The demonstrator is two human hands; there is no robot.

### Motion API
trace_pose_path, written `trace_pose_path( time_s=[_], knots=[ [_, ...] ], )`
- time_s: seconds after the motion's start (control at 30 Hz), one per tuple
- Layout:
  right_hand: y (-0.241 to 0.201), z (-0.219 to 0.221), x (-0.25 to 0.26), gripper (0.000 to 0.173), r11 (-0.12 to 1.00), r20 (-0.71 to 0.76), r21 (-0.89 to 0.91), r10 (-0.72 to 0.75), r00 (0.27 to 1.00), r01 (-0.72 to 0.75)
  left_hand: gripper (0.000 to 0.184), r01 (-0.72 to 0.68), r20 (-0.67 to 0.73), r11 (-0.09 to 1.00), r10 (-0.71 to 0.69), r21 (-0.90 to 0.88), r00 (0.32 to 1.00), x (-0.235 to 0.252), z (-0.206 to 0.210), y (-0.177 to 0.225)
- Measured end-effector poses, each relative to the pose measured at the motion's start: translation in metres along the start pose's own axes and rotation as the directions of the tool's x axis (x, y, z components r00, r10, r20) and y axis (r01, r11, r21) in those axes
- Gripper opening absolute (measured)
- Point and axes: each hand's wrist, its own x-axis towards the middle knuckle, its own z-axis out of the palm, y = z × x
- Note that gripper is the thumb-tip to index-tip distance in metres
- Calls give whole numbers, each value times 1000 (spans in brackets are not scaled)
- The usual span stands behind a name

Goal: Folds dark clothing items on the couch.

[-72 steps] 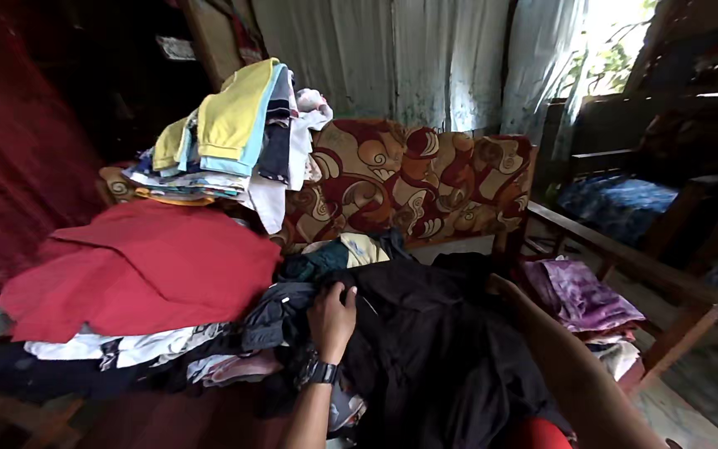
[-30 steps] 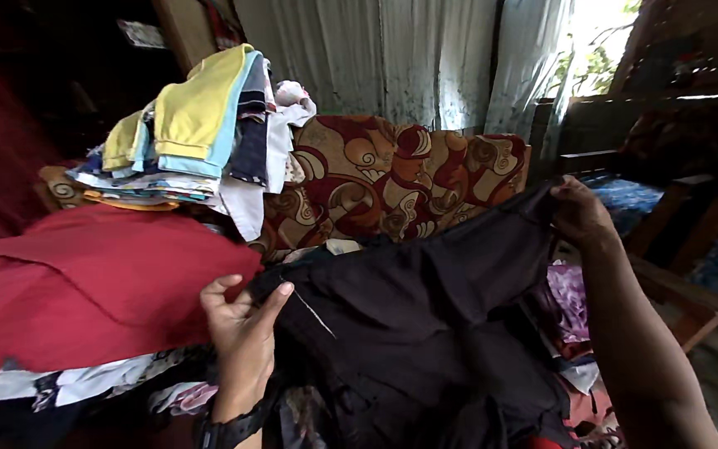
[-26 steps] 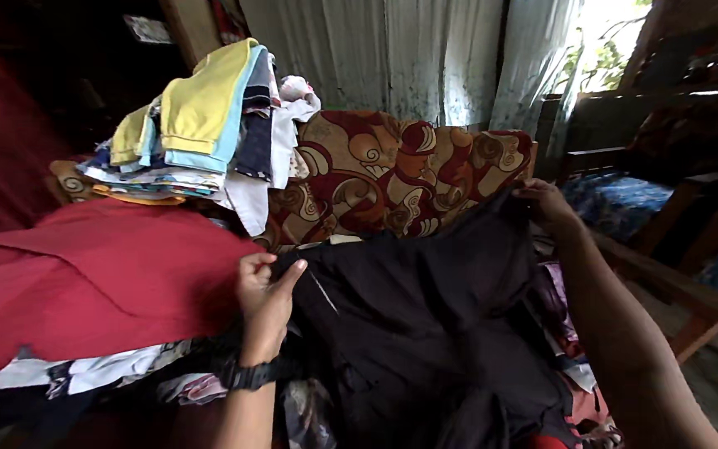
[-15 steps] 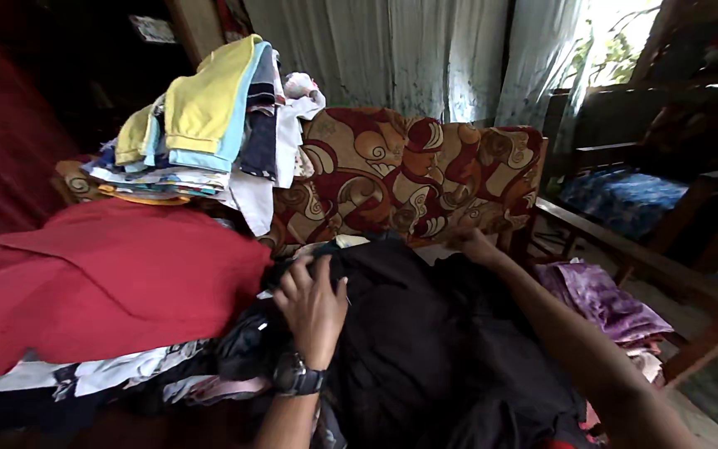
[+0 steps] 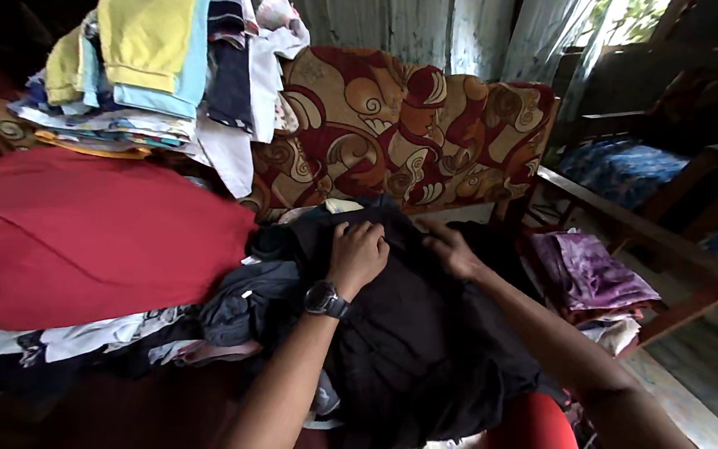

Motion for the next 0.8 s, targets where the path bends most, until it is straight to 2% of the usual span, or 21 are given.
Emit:
trace_pose_path(
  time_s=[0.03, 0.07, 0.1, 0.17, 0.2, 0.23, 0.27, 0.3, 0.33, 0.37, 0.4, 0.47, 0.57, 0.6, 0.67, 0.73, 0.8],
  knots=[
    [4, 4, -4, 55, 997, 183, -70, 48, 982, -36, 25, 29, 25, 1000, -29, -2, 999, -2, -3, 2],
    [5, 6, -7, 61, 991, 290, -124, 80, 954, -45, 31, 62, 62, 998, -62, 7, 996, -6, -7, 5],
    [3, 6, -12, 61, 987, 266, -153, 79, 961, -39, 37, 80, 76, 997, -81, 18, 994, -12, -10, 9],
    [-6, 0, -22, 58, 986, 11, -167, 2, 1000, 0, 44, 24, -57, 1000, -25, -12, 998, -28, -10, 15],
    [-6, 1, -24, 61, 976, -124, -211, -75, 989, 48, 49, -27, -119, 999, 25, -18, 993, -34, -5, 16],
    [0, 6, -25, 65, 954, -193, -283, -154, 969, 95, 55, -65, -122, 998, 64, -10, 990, -38, 4, 15],
    [9, 16, -26, 70, 928, -163, -352, -187, 969, 120, 63, -62, -39, 998, 62, 4, 997, -41, 17, 12],
    [20, 30, -27, 75, 917, -56, -382, -147, 988, 115, 69, -22, 97, 1000, 20, 21, 995, -42, 31, 6],
    [27, 40, -31, 77, 925, 89, -373, -40, 995, 71, 71, 17, 209, 999, -26, 44, 978, -43, 43, 2],
    [28, 45, -34, 76, 939, 170, -343, 28, 985, 33, 72, 39, 264, 997, -53, 59, 963, -45, 48, 1],
    [23, 41, -38, 71, 962, 166, -273, 45, 985, 2, 72, 53, 278, 997, -65, 53, 958, -46, 43, 4],
    [6, 19, -59, 57, 994, 20, -107, 38, 999, -36, 65, 42, 211, 998, -29, -53, 977, -62, 27, 21],
    [9, -14, -120, 40, 999, -226, 50, 26, 974, -15, 41, -147, -3, 944, 152, -295, 988, -129, 27, 53],
    [19, -22, -145, 35, 995, -296, 85, 75, 952, -52, 33, -237, -64, 899, 230, -368, 971, -157, 37, 59],
    [44, -33, -197, 28, 969, -414, 114, 249, 876, -221, 27, -364, -98, 808, 362, -463, 927, -208, 64, 60],
    [70, -41, -245, 24, 884, -509, 93, 438, 740, -459, 24, -401, -59, 808, 418, -432, 907, -245, 86, 52],
    [95, -46, -287, 24, 761, -562, 62, 561, 608, -646, 23, -405, -17, 845, 426, -348, 905, -269, 103, 34]
  ],
)
